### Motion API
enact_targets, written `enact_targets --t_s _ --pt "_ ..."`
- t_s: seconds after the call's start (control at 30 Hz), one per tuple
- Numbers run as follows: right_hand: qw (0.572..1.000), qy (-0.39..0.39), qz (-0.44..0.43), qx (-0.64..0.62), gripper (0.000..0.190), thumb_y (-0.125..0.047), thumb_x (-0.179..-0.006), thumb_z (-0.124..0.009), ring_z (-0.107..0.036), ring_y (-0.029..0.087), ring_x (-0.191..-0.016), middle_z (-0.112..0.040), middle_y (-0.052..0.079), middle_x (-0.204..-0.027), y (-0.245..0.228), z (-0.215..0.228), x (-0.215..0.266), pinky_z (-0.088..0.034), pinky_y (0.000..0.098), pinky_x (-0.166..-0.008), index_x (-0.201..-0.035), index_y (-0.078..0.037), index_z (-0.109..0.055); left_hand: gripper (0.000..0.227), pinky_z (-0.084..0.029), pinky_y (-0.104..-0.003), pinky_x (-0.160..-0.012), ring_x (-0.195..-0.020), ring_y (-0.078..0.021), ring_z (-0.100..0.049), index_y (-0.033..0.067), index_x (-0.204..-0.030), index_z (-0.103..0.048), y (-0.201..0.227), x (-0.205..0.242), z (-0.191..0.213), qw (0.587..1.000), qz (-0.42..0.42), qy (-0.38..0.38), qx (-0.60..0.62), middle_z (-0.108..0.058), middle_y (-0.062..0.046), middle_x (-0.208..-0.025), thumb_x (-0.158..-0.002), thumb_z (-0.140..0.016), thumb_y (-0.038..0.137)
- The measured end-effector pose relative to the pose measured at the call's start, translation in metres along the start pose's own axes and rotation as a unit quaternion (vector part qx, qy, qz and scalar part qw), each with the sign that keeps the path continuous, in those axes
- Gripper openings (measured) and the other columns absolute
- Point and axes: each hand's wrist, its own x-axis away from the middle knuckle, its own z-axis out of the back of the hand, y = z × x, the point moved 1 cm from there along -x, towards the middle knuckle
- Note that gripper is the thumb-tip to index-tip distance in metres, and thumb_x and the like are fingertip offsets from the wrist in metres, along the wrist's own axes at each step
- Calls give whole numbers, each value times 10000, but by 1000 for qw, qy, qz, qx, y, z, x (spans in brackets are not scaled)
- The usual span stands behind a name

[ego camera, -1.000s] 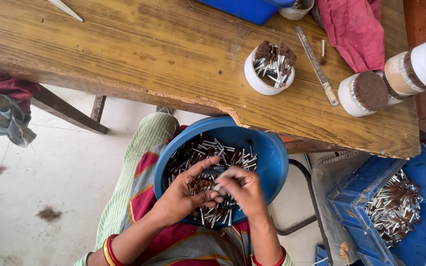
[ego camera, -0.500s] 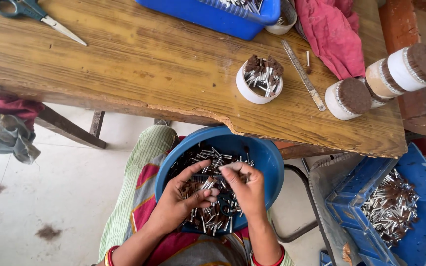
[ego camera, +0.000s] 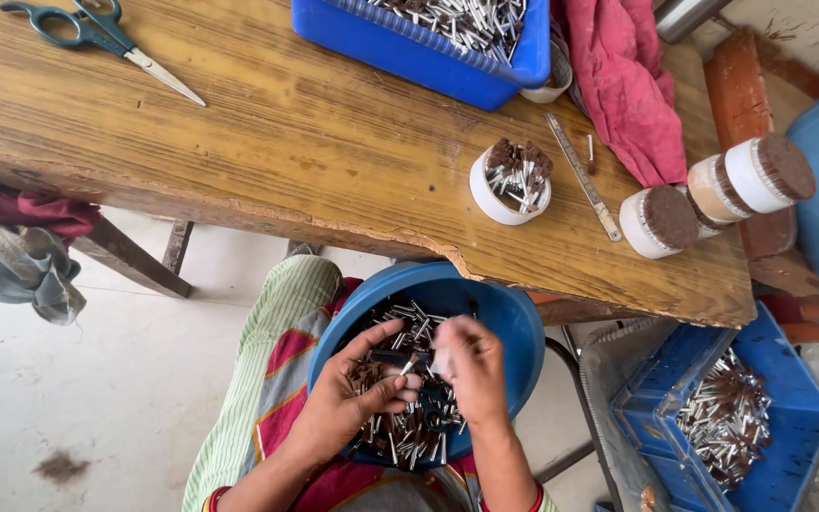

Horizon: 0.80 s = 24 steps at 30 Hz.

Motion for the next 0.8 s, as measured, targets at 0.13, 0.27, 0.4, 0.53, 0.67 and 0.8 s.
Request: enact_targets --t_s 0.13,0.27,0.4,0.53,0.67,0.8 --pt "989 -89 -115 15 85 -135 -983 -675 -435 25 -520 -532 -48 -639 -31 -28 -1 -309 185 -447 -977 -83 -742 603 -635 -279 -759 -890 -175 -739 70 -1504 -445 -4 -1 6 999 -29 -8 28 -763 -126 -1028 -938 -639 4" --pt "894 -101 292 325 52 2 -945 -695 -726 158 -800 -743 59 -896 -119 -71 -38 -574 286 -698 -963 -41 -719 414 -634 -328 -794 -893 -177 -747 62 -1365 -590 -8 -4 2 995 22 59 82 -755 -94 -987 -958 -615 132" --pt "755 72 449 472 128 -171 -1070 -766 -632 251 -796 -695 95 -862 -215 -94 -151 -468 394 -739 -994 -84 -711 296 -626 -370 -849 -922 -206 -750 76 -1214 -646 -30 -6 -5 984 85 73 138 -721 -57 -930 -996 -563 259" --pt "647 56 619 441 450 -267 -993 -837 -589 394 -1092 -610 183 -1207 -266 -104 -160 -499 468 -924 -1272 -4 -603 255 -660 -438 -892 -869 -168 -598 56 -1213 -650 -59 -14 9 985 57 66 151 -574 -39 -903 -1069 -603 261" --pt "723 -152 540 404 258 -137 -1011 -759 -668 265 -975 -661 112 -1049 -214 -102 -71 -556 390 -889 -1220 -57 -632 318 -618 -427 -925 -1119 -207 -646 66 -1246 -606 -69 -28 22 968 92 160 168 -640 -67 -1199 -944 -624 165" --pt "760 -407 367 348 500 -221 -814 -851 -695 274 -1034 -691 92 -1079 -116 -79 -17 -560 410 -958 -1269 -118 -670 462 -599 -397 -875 -1152 -256 -676 56 -1404 -544 -35 -19 6 966 157 137 154 -689 -137 -1272 -967 -545 205"
